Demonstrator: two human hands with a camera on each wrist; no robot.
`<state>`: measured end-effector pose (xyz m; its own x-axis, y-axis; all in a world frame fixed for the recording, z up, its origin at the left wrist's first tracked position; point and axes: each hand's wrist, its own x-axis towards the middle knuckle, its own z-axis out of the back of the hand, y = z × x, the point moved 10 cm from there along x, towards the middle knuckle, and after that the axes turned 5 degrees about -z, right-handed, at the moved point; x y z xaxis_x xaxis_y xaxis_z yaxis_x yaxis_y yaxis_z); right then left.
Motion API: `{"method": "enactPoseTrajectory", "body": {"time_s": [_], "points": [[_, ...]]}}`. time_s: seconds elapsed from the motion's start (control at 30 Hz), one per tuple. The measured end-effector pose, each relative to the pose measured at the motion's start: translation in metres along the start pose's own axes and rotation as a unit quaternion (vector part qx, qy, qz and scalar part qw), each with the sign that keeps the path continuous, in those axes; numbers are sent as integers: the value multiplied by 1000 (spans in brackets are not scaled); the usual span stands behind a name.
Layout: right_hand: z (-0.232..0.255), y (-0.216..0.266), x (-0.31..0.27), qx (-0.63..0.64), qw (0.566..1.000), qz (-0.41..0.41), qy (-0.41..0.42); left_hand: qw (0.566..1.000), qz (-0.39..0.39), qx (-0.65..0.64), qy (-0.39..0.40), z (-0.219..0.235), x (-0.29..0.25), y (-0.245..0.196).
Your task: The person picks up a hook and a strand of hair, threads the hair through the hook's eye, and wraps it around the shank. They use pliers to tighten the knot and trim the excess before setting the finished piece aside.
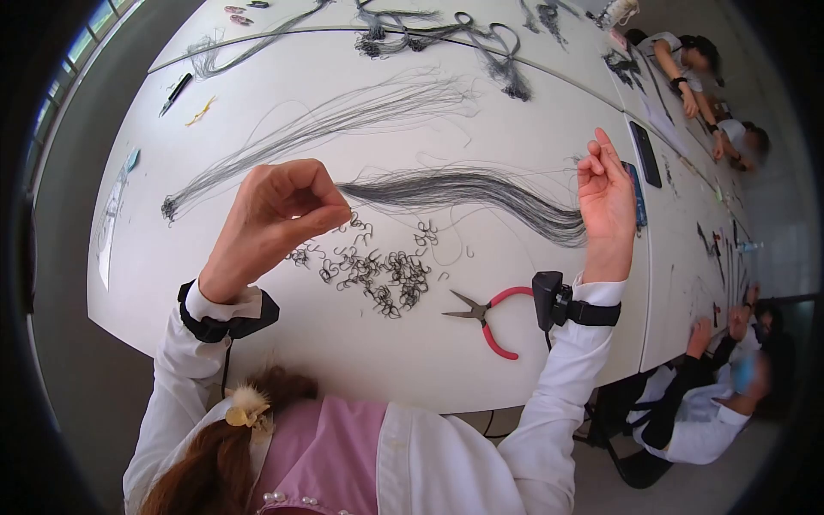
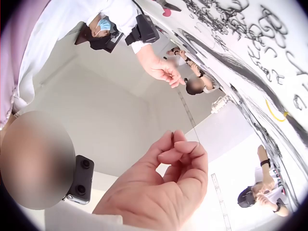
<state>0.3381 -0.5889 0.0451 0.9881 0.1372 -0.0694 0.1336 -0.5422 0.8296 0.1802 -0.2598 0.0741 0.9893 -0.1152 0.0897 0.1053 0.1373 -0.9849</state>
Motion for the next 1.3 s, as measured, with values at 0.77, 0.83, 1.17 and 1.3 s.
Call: {"method": "enactPoseTrajectory", "body": {"time_s": [0.77, 0.83, 1.17, 1.3], "points": [[-204, -57, -114, -586, 761, 84, 265, 980, -154, 125, -18, -1, -7, -36], [-205, -58, -115, -588, 756, 82, 275, 976, -160, 144, -25, -1, -10, -44], [-194, -36, -110, -527, 805, 138, 233, 981, -149, 98, 69, -23, -9, -38], [-179, -26, -96, -591, 769, 118, 213, 990, -114, 64, 46, -18, -10, -33]]}}
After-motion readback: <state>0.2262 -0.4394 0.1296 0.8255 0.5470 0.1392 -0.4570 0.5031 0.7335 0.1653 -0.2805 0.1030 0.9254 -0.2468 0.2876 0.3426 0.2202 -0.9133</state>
